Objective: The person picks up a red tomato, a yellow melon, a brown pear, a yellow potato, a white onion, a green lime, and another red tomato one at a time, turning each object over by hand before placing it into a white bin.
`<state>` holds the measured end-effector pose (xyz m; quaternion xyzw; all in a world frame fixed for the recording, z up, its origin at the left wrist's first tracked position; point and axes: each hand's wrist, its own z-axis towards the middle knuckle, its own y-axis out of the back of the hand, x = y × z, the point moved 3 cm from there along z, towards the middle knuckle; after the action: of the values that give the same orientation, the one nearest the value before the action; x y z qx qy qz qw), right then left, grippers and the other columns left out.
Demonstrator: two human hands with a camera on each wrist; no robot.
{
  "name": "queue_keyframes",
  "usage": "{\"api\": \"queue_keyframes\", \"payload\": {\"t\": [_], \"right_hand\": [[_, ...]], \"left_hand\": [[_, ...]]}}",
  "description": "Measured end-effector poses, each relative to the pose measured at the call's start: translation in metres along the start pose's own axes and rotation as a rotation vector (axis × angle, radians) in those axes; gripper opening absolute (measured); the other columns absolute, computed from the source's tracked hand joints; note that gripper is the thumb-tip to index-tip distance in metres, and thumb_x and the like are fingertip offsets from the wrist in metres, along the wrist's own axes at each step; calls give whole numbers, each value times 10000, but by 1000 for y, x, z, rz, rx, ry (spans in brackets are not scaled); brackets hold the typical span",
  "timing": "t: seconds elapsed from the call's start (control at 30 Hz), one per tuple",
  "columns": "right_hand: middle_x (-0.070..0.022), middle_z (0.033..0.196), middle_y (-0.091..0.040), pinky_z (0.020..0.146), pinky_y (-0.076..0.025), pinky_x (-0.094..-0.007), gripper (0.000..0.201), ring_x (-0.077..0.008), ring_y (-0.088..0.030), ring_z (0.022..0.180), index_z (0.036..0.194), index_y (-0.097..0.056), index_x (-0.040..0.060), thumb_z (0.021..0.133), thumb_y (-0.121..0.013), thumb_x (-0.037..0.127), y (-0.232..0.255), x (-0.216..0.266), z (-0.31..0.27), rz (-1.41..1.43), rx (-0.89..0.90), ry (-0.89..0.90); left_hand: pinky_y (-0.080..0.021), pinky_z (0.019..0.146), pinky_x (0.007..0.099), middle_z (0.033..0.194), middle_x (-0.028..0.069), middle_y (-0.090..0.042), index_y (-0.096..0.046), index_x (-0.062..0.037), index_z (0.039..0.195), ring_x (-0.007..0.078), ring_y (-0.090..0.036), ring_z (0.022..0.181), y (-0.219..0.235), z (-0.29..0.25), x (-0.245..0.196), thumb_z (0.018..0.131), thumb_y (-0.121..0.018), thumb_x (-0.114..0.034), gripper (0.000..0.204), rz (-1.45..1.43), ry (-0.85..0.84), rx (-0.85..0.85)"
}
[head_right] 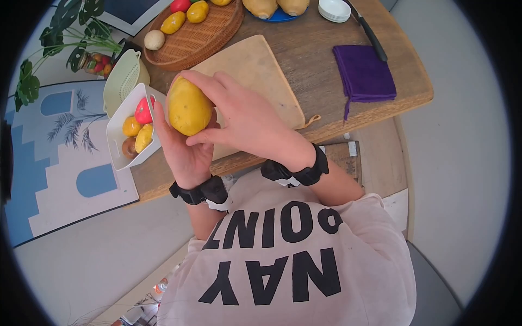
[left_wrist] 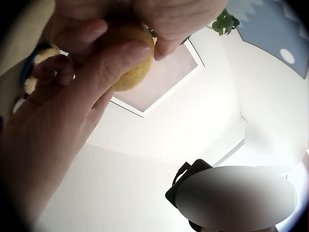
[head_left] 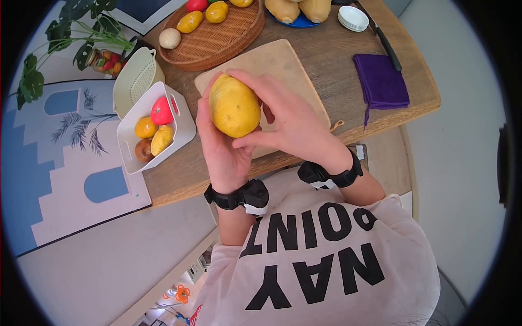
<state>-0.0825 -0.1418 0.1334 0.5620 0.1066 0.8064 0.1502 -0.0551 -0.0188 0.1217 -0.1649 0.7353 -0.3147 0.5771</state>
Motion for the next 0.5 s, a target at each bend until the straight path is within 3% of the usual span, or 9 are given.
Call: {"api": "queue_keyframes", "payload": {"t": [0.07,0.2,0.27,0.37,0.47,0.5], "right_hand": [[-28,969,-486,618,-416,-268,852,-147,-464,730,1442,-446,160,696,-844,268,3,2,0,-29,12,25],[-10,897,-422,616,-406,-255,770,-120,-442,731,1414,-495,156,722,-824,233,9,0,1,61,75,15],[-27,938,-450,641,-432,-267,652,-139,-481,735,1374,-521,155,779,-771,244,12,1,2,119,32,21],[-32,947,-473,649,-436,-266,544,-144,-495,729,1345,-546,150,837,-720,233,12,5,1,134,13,32],[-22,906,-494,638,-425,-260,444,-138,-488,714,1309,-581,139,880,-676,201,11,2,3,120,-10,5],[-19,889,-502,634,-421,-258,409,-136,-485,708,1294,-595,135,894,-660,190,11,0,3,123,-17,-9]], "left_hand": [[-480,975,351,1307,91,-530,-385,-104,1434,211,-550,1185,5,1,2,1037,-333,-447,527,145,-37,33],[-452,988,338,1308,90,-524,-340,-97,1472,200,-527,1207,6,5,-1,1022,-365,-409,547,31,30,135],[-464,966,331,1296,99,-529,-315,-98,1489,205,-541,1189,12,7,-2,998,-400,-425,596,2,44,195],[-471,948,322,1269,105,-539,-334,-91,1467,210,-559,1161,17,8,0,922,-547,-383,654,-67,124,447],[-476,942,323,1250,97,-547,-361,-85,1431,209,-573,1134,19,2,2,822,-690,-274,717,166,40,339],[-465,937,308,1238,67,-547,-398,-83,1391,189,-561,1127,16,3,1,748,-744,-125,731,125,52,324]]}}
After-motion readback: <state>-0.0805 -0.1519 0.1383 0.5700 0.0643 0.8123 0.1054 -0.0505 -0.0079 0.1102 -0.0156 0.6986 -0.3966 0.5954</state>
